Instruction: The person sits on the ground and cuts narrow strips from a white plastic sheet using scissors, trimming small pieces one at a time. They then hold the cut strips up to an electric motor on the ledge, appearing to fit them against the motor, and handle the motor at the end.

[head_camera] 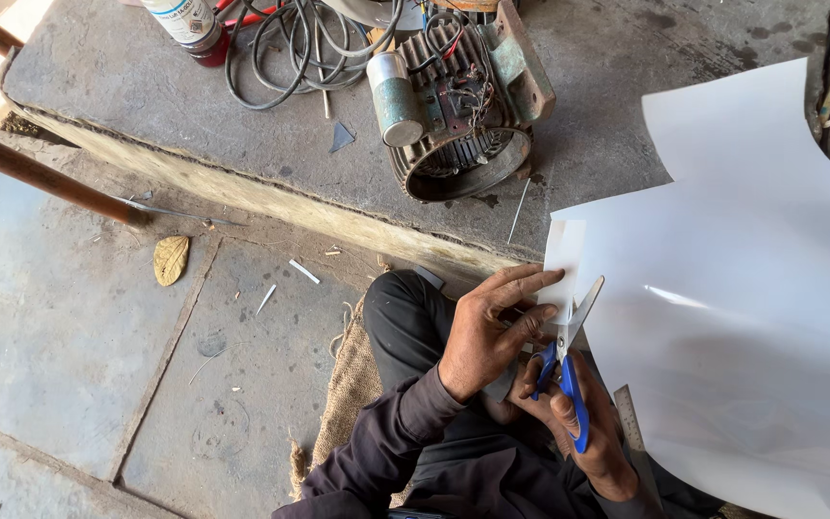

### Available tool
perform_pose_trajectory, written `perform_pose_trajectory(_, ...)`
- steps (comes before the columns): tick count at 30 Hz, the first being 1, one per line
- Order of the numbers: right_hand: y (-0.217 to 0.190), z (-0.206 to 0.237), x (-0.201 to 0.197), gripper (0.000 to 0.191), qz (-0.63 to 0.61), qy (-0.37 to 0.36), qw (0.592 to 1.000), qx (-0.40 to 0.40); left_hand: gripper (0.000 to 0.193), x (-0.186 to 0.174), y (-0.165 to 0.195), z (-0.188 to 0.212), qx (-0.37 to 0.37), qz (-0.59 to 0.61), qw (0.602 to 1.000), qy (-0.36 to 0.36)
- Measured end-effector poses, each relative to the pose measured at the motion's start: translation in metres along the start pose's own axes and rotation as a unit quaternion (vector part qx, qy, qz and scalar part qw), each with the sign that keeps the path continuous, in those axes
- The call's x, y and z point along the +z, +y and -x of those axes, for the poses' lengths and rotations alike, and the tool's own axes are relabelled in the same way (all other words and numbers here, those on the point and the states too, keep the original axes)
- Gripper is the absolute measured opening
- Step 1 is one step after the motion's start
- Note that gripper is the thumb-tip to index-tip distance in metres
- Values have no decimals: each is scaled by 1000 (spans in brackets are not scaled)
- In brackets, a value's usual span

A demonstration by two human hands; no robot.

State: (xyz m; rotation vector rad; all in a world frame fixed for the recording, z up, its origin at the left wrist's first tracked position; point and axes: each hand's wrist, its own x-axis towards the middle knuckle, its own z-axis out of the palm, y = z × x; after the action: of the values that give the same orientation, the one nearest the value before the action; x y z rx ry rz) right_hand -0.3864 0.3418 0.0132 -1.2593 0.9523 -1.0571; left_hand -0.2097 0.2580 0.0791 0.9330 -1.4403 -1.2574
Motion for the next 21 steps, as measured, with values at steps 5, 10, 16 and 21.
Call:
perform_pose_trajectory(5, 0, 5, 4, 79, 1, 12, 1000, 29, 39, -1, 4, 2, 0, 6, 1000, 5)
perform_pose_trajectory(10, -4, 5, 6, 82, -66, 2, 997, 31, 38, -1, 6, 3, -30, -6, 1000, -4)
perform_pose_trajectory(16, -3, -2, -1, 81, 2, 12, 1000, -2, 38, 1, 1, 3, -6, 20, 1000, -21)
perform_pose_trajectory(21, -3, -9, -4, 83, 12, 10, 1000, -21, 40, 1, 0, 3, 0, 5, 1000, -21)
